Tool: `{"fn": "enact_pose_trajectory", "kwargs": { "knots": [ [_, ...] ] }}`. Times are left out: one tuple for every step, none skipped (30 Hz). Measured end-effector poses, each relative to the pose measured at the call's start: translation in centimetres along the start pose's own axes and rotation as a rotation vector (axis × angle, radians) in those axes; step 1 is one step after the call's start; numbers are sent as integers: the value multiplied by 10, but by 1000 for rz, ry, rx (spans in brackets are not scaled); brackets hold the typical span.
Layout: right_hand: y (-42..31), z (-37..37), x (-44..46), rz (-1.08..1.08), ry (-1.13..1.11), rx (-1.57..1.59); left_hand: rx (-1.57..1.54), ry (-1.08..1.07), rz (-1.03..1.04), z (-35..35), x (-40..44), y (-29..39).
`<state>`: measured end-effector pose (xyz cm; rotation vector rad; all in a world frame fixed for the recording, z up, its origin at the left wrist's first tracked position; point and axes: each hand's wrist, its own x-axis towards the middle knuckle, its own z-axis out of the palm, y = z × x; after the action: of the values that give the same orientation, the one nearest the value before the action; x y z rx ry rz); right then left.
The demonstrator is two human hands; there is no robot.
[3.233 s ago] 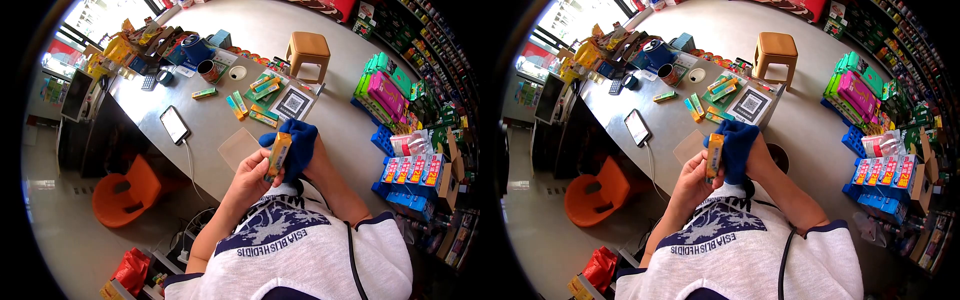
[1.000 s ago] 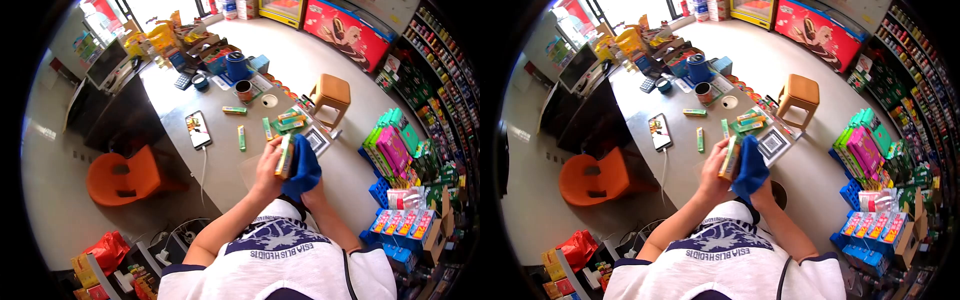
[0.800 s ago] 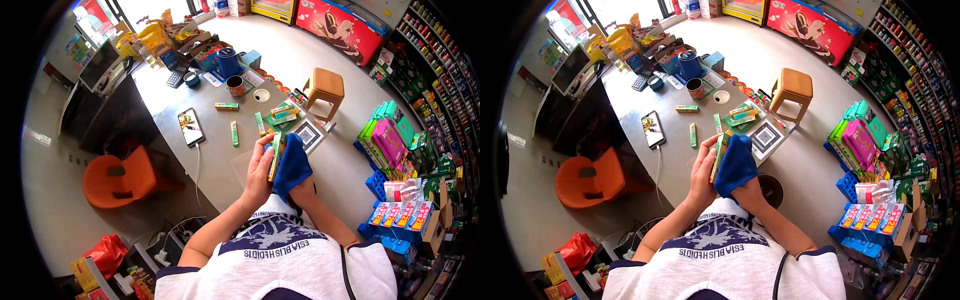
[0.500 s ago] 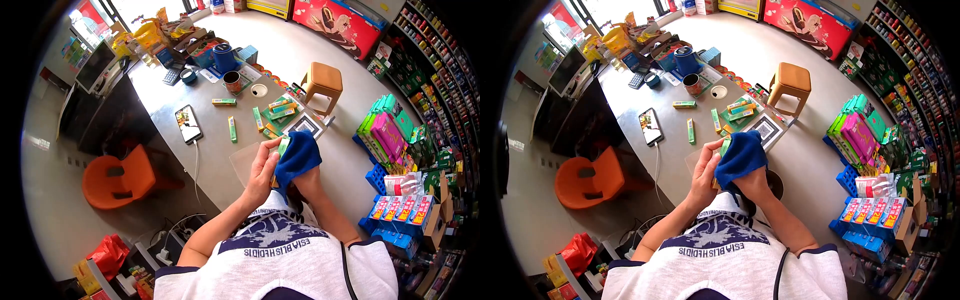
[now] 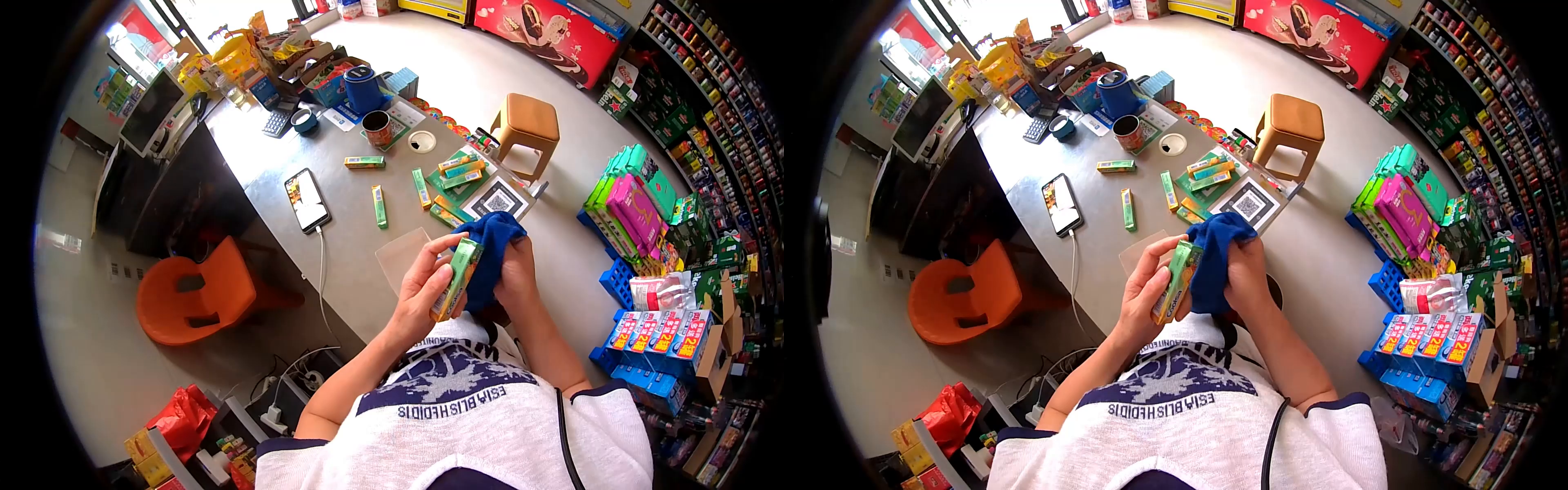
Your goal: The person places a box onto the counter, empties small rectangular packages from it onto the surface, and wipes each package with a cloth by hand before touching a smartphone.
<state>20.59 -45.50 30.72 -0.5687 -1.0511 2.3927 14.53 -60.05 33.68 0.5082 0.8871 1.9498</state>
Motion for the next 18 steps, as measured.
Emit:
{"fn": "enact_pose_trajectory", "kwargs": {
  "knots": [
    [1,-3,1,67,13,124,-52,-28,-15,1,-1,2],
    [-7,-1,-2,120,-97,148,-28,11,3,2,0,2],
    [-8,3,-4,84,-120,11,-4,53,19,2,2,0],
    [-7,7,-6,47,-139,-125,19,92,32,1,3,-1],
    [-6,9,-8,8,-158,-262,46,123,49,0,5,-2],
    [-9,0,-9,-335,-386,-763,72,152,66,-2,7,-3],
    [-6,0,-15,-260,-393,-656,99,180,81,-3,8,-5],
    [-1,2,-24,-187,-398,-549,124,146,112,-6,9,-7],
    [1,5,-30,-115,-402,-441,151,177,133,-4,10,-10],
    [-2,8,-31,-32,-436,-533,178,209,154,1,13,-12],
    [-4,11,-32,-53,-420,-573,205,242,175,5,14,-13],
    [-5,15,-33,-75,-405,-614,208,182,128,5,12,-7],
    [-5,17,-33,-96,-392,-654,173,190,107,7,12,-5],
    [-1,16,-31,-127,-369,-628,138,197,85,9,11,-3],
    [-1,15,-30,-142,-350,-635,102,203,63,10,11,-3],
    [-3,13,-28,-156,-331,-642,70,204,37,10,10,-4],
    [-4,13,-27,-171,-312,-649,39,207,11,9,8,-6],
    [-4,18,-25,-274,-236,-548,8,209,-15,8,7,-7]
  ]
}}
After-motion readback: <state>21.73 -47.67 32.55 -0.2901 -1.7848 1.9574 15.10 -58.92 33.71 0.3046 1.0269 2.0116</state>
